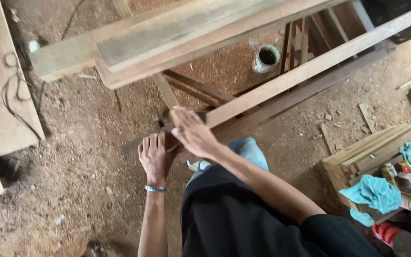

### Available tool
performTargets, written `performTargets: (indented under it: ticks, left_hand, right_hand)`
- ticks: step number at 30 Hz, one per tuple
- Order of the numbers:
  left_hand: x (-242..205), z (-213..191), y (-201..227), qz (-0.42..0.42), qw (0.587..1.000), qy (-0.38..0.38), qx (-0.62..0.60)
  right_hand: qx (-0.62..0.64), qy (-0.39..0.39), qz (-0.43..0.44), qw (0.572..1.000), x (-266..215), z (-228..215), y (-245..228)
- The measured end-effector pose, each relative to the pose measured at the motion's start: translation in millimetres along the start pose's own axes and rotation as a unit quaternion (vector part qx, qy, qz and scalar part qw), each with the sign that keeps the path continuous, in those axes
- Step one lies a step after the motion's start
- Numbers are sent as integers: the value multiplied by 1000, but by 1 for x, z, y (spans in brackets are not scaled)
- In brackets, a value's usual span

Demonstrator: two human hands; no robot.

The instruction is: The person sands long pieces of wood using a small piece of sandpaper held in their hands, working across the surface and edges of multiple planks on a wooden stand.

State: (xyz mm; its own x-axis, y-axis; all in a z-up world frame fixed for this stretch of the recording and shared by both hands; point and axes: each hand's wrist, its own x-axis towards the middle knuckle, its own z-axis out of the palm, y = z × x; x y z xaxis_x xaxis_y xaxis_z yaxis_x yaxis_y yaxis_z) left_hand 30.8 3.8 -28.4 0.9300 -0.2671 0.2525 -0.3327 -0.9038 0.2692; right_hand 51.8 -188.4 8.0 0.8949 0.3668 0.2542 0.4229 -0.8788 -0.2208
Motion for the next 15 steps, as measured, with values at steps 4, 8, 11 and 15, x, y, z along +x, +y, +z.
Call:
performTargets:
  ticks: [4,8,11,15]
  left_hand:
    - [-9,5,-2,28,995,33,87]
    - [-2,-7,7,11,1000,16,9]
    - [4,-15,16,15,997,77,10]
    - [-3,-23,18,9,998,64,20]
  right_hand:
    - [478,72,172,858,-21,-16,-9]
    - [920,129,216,300,-73,-24,131]
    - [814,216,179,508,-107,-17,256]
    - [602,254,313,689,-89,21,301]
